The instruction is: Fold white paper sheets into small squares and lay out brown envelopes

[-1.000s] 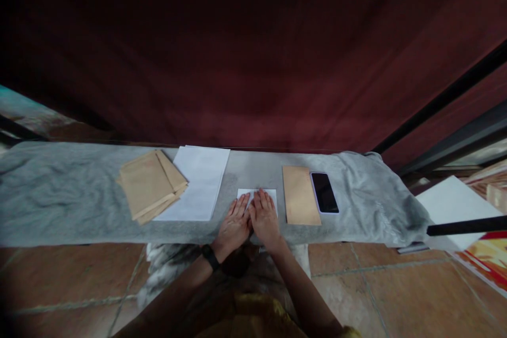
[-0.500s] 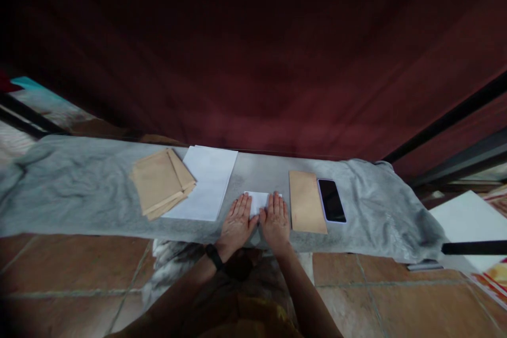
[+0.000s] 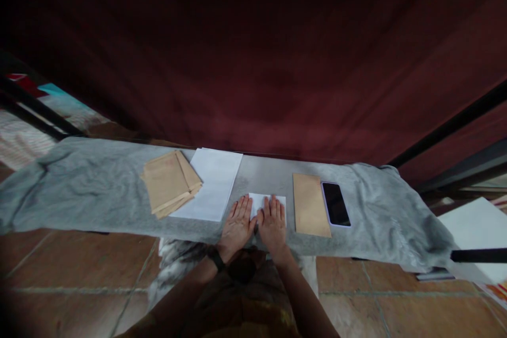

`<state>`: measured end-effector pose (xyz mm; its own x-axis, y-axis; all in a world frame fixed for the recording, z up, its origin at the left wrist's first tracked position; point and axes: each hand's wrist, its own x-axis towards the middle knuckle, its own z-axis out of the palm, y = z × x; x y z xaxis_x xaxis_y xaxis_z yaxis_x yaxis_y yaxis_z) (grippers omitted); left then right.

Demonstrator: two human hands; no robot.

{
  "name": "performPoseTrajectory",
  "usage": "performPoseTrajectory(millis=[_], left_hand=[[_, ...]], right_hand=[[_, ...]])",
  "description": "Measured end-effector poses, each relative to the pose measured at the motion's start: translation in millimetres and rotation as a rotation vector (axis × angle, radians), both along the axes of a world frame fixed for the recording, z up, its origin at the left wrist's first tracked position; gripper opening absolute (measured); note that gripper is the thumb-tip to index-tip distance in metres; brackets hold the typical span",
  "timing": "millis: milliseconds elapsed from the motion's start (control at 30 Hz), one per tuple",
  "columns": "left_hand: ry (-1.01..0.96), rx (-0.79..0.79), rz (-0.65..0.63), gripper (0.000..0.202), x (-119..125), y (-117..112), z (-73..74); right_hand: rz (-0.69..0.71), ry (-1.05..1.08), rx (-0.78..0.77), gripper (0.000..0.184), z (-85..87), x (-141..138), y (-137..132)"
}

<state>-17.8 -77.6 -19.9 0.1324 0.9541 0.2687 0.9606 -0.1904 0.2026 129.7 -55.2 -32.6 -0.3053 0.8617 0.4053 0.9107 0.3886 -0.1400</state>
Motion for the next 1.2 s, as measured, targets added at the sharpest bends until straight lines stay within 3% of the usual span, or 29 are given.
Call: performPoseTrajectory(millis=[267, 433, 533, 700, 767, 1000, 1200], left_hand=[[0.005, 0.025, 0.007, 0.056, 0.3, -12.3, 0.4], [-0.005, 0.026, -0.210, 0.053, 7.7, -35.0, 2.4], [-0.006, 0.013, -0.256, 0.055, 6.6, -40.6, 3.3], [-0.016, 0.013, -0.278, 0.050, 3.6, -40.3, -0.1], [-0.020, 0.019, -0.278, 0.048, 3.0, -40.2, -0.1], [0.071, 0.049, -0.322, 0.056, 0.2, -39.3, 10.1], [0.104, 0.086, -0.288, 0.065, -6.1, -46.4, 1.5]], right_hand=[[-0.093, 0.000, 0.029, 0.062, -10.4, 16.5, -2.7], [-0.094, -0.006, -0.009, 0.061, -12.1, 18.5, -3.4], [-0.103, 0.041, -0.030, 0.057, -8.0, 13.4, 0.1], [0.215, 0.064, -0.135, 0.048, 4.0, -13.7, 12.5], [0.259, 0.046, -0.158, 0.046, 5.4, -20.7, 16.3], [0.044, -0.040, -0.069, 0.052, -5.8, 8.7, 18.2], [-0.055, -0.025, 0.004, 0.061, -14.5, 26.1, 13.2]])
